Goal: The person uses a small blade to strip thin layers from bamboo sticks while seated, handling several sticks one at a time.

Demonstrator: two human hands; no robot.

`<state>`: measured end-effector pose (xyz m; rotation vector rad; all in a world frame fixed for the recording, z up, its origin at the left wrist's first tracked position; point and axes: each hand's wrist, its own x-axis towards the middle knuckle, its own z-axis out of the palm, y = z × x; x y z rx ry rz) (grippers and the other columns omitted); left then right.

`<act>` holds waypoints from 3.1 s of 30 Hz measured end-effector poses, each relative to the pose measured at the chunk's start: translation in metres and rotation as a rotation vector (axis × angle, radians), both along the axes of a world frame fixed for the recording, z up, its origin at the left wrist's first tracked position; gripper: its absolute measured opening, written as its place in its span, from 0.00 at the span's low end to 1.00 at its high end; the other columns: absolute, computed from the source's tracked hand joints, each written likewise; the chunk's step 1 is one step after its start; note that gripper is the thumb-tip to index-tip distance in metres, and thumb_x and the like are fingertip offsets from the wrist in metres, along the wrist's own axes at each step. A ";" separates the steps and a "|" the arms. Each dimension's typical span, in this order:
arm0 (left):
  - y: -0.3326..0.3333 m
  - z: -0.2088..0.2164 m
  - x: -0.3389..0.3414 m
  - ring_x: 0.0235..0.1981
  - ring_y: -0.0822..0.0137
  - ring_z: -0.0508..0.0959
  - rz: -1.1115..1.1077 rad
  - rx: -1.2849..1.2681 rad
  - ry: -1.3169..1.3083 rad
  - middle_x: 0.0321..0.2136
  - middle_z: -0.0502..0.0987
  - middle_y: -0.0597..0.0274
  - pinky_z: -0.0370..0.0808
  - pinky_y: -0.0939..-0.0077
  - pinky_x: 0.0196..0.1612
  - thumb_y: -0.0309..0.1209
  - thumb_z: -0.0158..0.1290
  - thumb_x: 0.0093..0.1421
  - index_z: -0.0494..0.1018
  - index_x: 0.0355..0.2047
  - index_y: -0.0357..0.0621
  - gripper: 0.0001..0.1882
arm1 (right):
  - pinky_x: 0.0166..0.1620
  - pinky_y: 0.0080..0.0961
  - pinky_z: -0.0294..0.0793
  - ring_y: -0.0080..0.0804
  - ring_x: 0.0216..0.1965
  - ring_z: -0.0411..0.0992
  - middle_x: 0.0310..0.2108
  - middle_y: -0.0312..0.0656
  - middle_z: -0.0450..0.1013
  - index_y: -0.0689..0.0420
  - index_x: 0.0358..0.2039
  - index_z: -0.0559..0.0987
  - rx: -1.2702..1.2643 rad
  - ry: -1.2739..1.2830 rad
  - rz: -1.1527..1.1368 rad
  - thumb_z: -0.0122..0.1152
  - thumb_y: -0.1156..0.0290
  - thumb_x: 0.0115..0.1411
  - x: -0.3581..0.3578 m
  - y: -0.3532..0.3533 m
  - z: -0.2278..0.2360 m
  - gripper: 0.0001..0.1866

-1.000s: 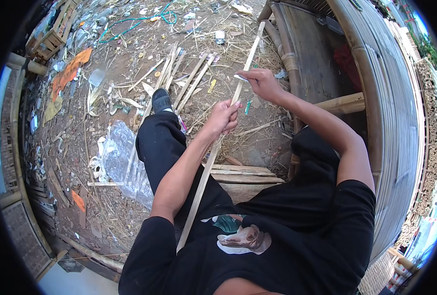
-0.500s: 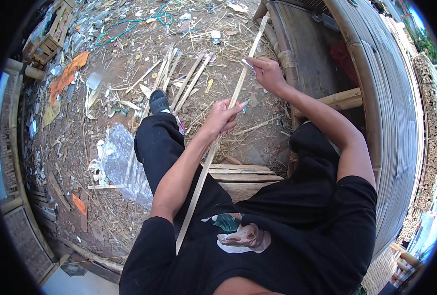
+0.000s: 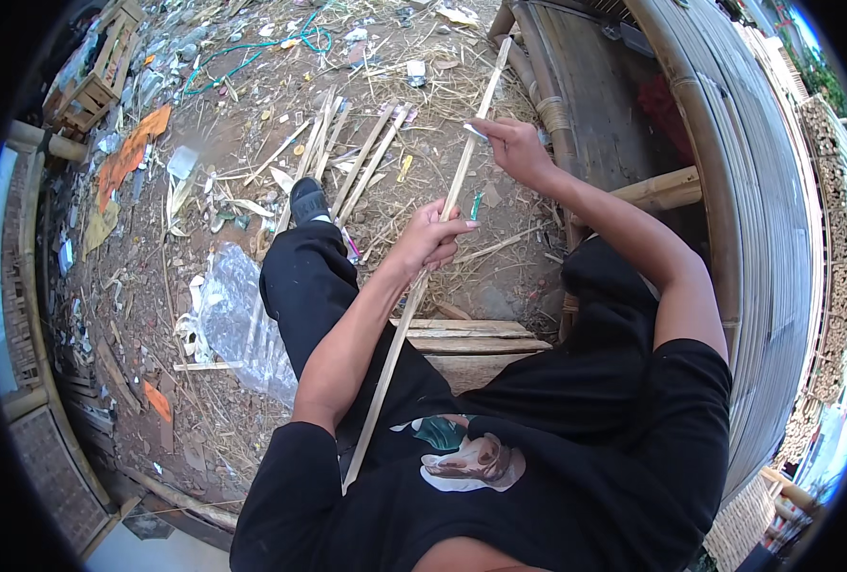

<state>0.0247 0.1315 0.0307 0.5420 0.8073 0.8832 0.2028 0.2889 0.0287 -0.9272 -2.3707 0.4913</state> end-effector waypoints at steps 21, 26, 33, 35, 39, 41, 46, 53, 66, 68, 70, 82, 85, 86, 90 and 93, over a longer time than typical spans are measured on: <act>0.001 -0.005 -0.009 0.02 0.81 0.53 0.030 -0.036 -0.042 0.11 0.60 0.73 0.47 0.83 0.05 0.23 0.54 0.58 0.58 0.29 0.52 0.13 | 0.33 0.35 0.74 0.45 0.28 0.74 0.26 0.49 0.74 0.54 0.44 0.80 -0.004 0.120 0.090 0.50 0.80 0.57 -0.018 -0.016 0.003 0.16; 0.000 0.002 -0.004 0.02 0.81 0.53 0.014 -0.038 -0.034 0.11 0.60 0.74 0.47 0.83 0.05 0.23 0.54 0.57 0.58 0.29 0.52 0.14 | 0.34 0.35 0.74 0.45 0.28 0.75 0.27 0.49 0.74 0.56 0.44 0.80 0.005 0.023 0.087 0.51 0.81 0.55 -0.009 -0.008 0.004 0.17; -0.003 -0.001 -0.005 0.02 0.80 0.52 -0.036 -0.036 -0.079 0.09 0.58 0.75 0.47 0.83 0.05 0.22 0.54 0.56 0.58 0.28 0.52 0.15 | 0.34 0.32 0.74 0.43 0.29 0.76 0.29 0.50 0.76 0.56 0.45 0.79 0.058 0.092 0.102 0.52 0.82 0.56 -0.005 0.002 -0.005 0.16; -0.002 0.008 -0.005 0.01 0.80 0.52 -0.019 -0.047 -0.052 0.09 0.57 0.75 0.47 0.83 0.05 0.21 0.54 0.56 0.58 0.28 0.51 0.15 | 0.35 0.31 0.74 0.43 0.29 0.76 0.29 0.50 0.76 0.57 0.44 0.80 0.047 0.091 0.049 0.52 0.82 0.57 -0.009 0.003 0.006 0.16; -0.005 -0.001 -0.007 0.01 0.80 0.53 0.002 -0.025 -0.036 0.09 0.58 0.74 0.47 0.82 0.05 0.21 0.54 0.56 0.58 0.29 0.51 0.15 | 0.35 0.32 0.74 0.43 0.30 0.76 0.29 0.51 0.76 0.58 0.43 0.80 0.002 0.105 0.141 0.52 0.81 0.57 -0.018 -0.020 0.011 0.15; -0.004 -0.002 -0.007 0.01 0.79 0.53 -0.026 -0.043 -0.068 0.09 0.59 0.73 0.47 0.81 0.05 0.21 0.54 0.56 0.57 0.29 0.52 0.15 | 0.34 0.32 0.74 0.43 0.30 0.76 0.30 0.51 0.76 0.58 0.44 0.80 0.010 0.061 0.098 0.52 0.81 0.57 -0.013 -0.007 0.010 0.15; -0.002 -0.004 -0.008 0.01 0.79 0.53 0.000 -0.015 -0.046 0.08 0.58 0.74 0.47 0.82 0.05 0.20 0.54 0.56 0.58 0.29 0.51 0.15 | 0.34 0.32 0.74 0.42 0.30 0.76 0.30 0.51 0.76 0.59 0.44 0.79 0.041 0.177 0.083 0.52 0.81 0.58 -0.019 -0.021 0.007 0.14; 0.000 0.002 -0.008 0.01 0.80 0.53 0.003 -0.033 -0.043 0.08 0.58 0.74 0.47 0.82 0.05 0.20 0.53 0.55 0.58 0.30 0.51 0.15 | 0.33 0.36 0.73 0.46 0.29 0.75 0.28 0.51 0.74 0.56 0.44 0.79 0.015 0.150 0.078 0.52 0.79 0.57 -0.017 -0.022 0.011 0.15; 0.002 -0.002 -0.009 0.03 0.80 0.54 0.041 -0.039 -0.071 0.10 0.60 0.74 0.48 0.82 0.06 0.20 0.54 0.55 0.58 0.29 0.51 0.15 | 0.33 0.38 0.71 0.47 0.28 0.71 0.29 0.51 0.70 0.59 0.51 0.73 -0.076 0.015 0.100 0.50 0.78 0.58 -0.023 -0.032 0.005 0.19; 0.002 -0.003 -0.010 0.03 0.80 0.54 0.052 -0.021 -0.047 0.10 0.59 0.74 0.48 0.82 0.06 0.19 0.54 0.55 0.58 0.29 0.50 0.15 | 0.35 0.37 0.70 0.45 0.30 0.71 0.30 0.50 0.71 0.59 0.53 0.73 -0.039 0.063 0.126 0.51 0.75 0.62 -0.027 -0.033 0.015 0.18; 0.001 0.000 -0.013 0.03 0.80 0.55 0.059 -0.033 -0.062 0.11 0.60 0.73 0.48 0.82 0.06 0.19 0.54 0.55 0.58 0.29 0.50 0.15 | 0.35 0.38 0.70 0.46 0.30 0.71 0.31 0.50 0.70 0.59 0.53 0.72 -0.033 0.065 0.143 0.53 0.73 0.61 -0.027 -0.036 0.017 0.19; 0.000 -0.001 -0.008 0.03 0.80 0.55 0.055 -0.024 -0.029 0.13 0.62 0.72 0.49 0.82 0.06 0.19 0.54 0.54 0.57 0.29 0.49 0.15 | 0.29 0.33 0.70 0.40 0.24 0.70 0.24 0.44 0.71 0.56 0.45 0.79 -0.016 0.059 0.120 0.60 0.72 0.58 -0.028 -0.044 0.007 0.14; 0.001 -0.002 -0.009 0.03 0.79 0.55 0.056 -0.019 0.008 0.13 0.62 0.72 0.49 0.82 0.06 0.20 0.53 0.54 0.57 0.28 0.49 0.15 | 0.30 0.32 0.71 0.40 0.25 0.71 0.26 0.45 0.73 0.56 0.45 0.79 -0.010 0.037 0.115 0.60 0.73 0.58 -0.030 -0.043 0.008 0.13; 0.001 -0.001 -0.008 0.03 0.79 0.55 0.057 -0.020 0.009 0.13 0.62 0.72 0.49 0.82 0.06 0.20 0.53 0.54 0.57 0.28 0.49 0.15 | 0.30 0.32 0.71 0.40 0.25 0.72 0.27 0.46 0.74 0.56 0.44 0.80 0.004 0.034 0.108 0.59 0.73 0.58 -0.030 -0.043 0.008 0.13; 0.000 -0.005 -0.007 0.03 0.80 0.55 0.058 -0.022 0.000 0.13 0.62 0.72 0.49 0.82 0.06 0.21 0.54 0.55 0.58 0.28 0.49 0.14 | 0.30 0.31 0.71 0.39 0.25 0.73 0.27 0.46 0.75 0.56 0.42 0.81 -0.014 0.058 0.099 0.59 0.74 0.57 -0.029 -0.042 0.006 0.12; 0.000 -0.005 -0.005 0.03 0.80 0.55 0.054 -0.021 -0.017 0.13 0.62 0.72 0.49 0.83 0.06 0.21 0.54 0.55 0.58 0.29 0.50 0.14 | 0.29 0.31 0.71 0.39 0.25 0.73 0.26 0.45 0.75 0.56 0.40 0.82 -0.030 0.067 0.070 0.60 0.75 0.56 -0.027 -0.042 0.007 0.11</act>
